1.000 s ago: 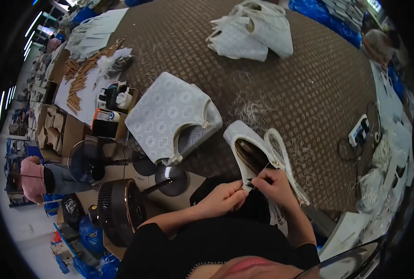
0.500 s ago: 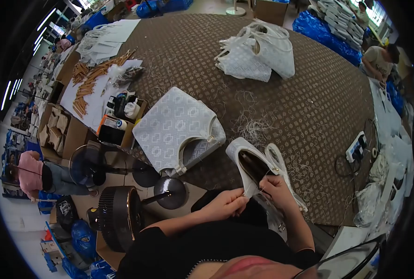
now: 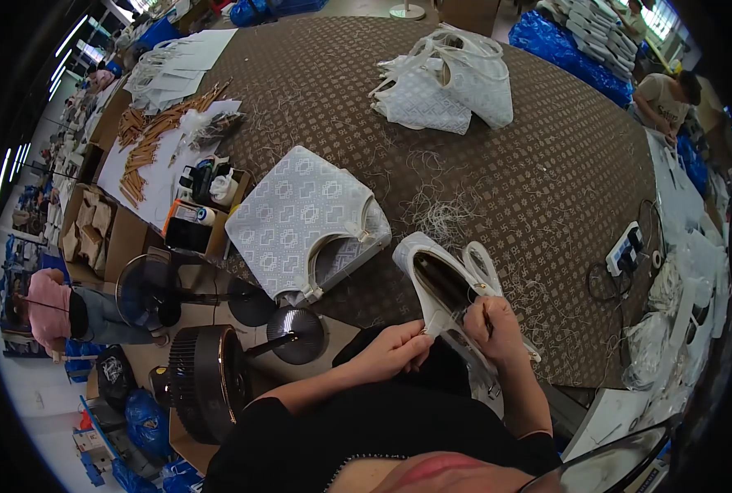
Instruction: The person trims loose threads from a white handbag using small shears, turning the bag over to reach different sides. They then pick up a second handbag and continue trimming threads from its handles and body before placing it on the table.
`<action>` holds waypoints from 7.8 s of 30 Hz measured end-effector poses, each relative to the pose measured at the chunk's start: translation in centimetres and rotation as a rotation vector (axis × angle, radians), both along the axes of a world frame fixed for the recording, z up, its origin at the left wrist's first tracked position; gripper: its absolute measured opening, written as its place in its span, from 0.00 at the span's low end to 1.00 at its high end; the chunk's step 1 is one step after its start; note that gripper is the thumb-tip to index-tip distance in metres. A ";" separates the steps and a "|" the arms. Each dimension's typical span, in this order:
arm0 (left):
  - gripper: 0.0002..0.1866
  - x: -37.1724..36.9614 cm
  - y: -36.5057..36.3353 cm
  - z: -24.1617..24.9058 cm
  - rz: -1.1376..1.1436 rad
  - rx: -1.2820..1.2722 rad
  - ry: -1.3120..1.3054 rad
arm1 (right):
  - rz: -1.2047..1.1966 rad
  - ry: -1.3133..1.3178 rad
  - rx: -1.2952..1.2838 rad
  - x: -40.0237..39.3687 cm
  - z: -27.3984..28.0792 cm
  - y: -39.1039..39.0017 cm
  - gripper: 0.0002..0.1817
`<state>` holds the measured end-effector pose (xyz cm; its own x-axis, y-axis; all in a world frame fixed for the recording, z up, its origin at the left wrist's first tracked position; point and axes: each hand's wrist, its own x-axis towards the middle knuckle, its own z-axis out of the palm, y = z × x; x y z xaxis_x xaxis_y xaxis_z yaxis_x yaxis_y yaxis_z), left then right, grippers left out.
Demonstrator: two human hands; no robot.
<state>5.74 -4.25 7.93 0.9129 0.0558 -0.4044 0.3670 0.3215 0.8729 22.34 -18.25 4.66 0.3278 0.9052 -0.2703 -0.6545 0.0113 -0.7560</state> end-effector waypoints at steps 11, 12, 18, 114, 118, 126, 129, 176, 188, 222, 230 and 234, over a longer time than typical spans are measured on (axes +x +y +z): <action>0.12 -0.4 0.3 -0.4 0.092 0.005 0.075 | -0.086 -0.199 -0.013 0.0 2.1 -1.3 0.20; 0.13 -0.4 0.3 -0.5 0.100 0.002 0.057 | -0.104 -0.192 0.022 0.1 2.1 -1.3 0.18; 0.13 -0.3 0.2 -0.2 0.096 0.045 0.077 | -0.130 -0.286 -0.225 -1.8 4.4 -1.2 0.12; 0.18 4.2 1.3 -4.6 0.220 -0.361 0.268 | -0.410 -0.986 -0.392 -6.9 0.1 -1.3 0.18; 0.18 4.1 1.2 -4.7 0.221 -0.347 0.268 | -0.416 -1.005 -0.386 -6.8 0.2 -1.1 0.17; 0.18 3.8 0.9 -4.7 0.238 -0.309 0.234 | -0.415 -0.990 -0.393 -6.8 0.9 -0.6 0.16; 0.18 3.9 0.4 -3.8 0.225 -0.252 0.243 | -0.431 -0.966 -0.402 -7.0 1.0 -0.5 0.15; 0.21 9.8 1.2 1.7 -0.138 1.350 -0.466 | -0.416 -0.973 -0.632 3.0 2.5 -6.0 0.11; 0.22 15.6 -3.7 -3.3 -0.215 0.426 -0.023 | -0.829 -0.314 -0.309 2.3 0.2 -7.2 0.10; 0.22 12.1 -3.2 -4.0 0.058 -0.320 0.233 | -0.526 -1.112 -0.551 -1.3 1.4 -6.2 0.04; 0.23 11.9 -2.7 -3.3 0.013 -0.287 0.236 | -0.500 -1.140 -0.571 -1.3 1.8 -6.2 0.04; 0.23 11.8 -2.9 -3.8 0.026 -0.291 0.240 | -0.498 -1.109 -0.569 -1.4 1.9 -6.2 0.04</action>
<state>17.58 -7.12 4.14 0.7899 -0.0711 -0.6090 0.5385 0.5553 0.6337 20.98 -24.41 6.61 0.8768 0.4776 0.0551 0.2846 -0.4234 -0.8601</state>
